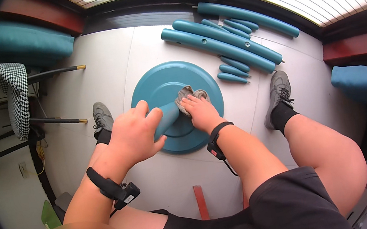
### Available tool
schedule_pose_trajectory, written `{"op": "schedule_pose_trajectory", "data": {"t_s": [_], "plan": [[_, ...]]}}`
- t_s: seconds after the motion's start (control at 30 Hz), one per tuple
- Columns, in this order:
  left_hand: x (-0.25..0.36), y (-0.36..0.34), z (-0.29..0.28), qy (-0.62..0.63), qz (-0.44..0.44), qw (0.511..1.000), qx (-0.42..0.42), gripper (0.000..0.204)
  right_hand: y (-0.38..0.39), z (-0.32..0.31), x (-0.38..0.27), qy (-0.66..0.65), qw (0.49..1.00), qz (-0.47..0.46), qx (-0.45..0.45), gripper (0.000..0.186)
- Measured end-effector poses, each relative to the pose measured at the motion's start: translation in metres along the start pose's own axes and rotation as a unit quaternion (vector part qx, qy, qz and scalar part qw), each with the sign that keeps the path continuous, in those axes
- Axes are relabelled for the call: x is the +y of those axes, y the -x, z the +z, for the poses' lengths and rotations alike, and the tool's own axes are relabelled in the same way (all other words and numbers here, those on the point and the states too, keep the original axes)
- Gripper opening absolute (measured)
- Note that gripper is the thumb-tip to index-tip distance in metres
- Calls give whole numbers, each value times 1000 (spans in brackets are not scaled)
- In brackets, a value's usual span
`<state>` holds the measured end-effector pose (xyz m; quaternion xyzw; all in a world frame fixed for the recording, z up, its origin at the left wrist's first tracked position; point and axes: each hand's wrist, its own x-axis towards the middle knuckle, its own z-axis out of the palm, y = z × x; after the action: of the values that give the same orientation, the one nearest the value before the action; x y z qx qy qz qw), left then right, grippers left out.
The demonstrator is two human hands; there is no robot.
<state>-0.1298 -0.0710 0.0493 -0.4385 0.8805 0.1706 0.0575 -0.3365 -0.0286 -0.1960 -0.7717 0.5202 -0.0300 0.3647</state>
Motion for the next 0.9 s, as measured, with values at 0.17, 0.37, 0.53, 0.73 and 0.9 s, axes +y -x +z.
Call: {"op": "schedule_pose_trajectory", "data": {"t_s": [0.17, 0.37, 0.53, 0.73, 0.9], "plan": [[2, -1, 9, 14, -34, 999, 27, 45, 64, 29, -19, 27, 992, -60, -107, 68], [-1, -3, 15, 29, -21, 998, 46, 41, 51, -1, 22, 100, 969, -185, -126, 69], [-4, -2, 19, 23, -5, 998, 62, 39, -10, -26, 28, 60, 996, -61, -19, 67], [-6, -7, 20, 34, 29, 994, 101, 35, -92, -17, -9, -23, 1000, -1, -20, 64], [-6, -10, 21, 38, 32, 993, 108, 35, -122, -20, 0, 35, 987, -142, -64, 60]]}}
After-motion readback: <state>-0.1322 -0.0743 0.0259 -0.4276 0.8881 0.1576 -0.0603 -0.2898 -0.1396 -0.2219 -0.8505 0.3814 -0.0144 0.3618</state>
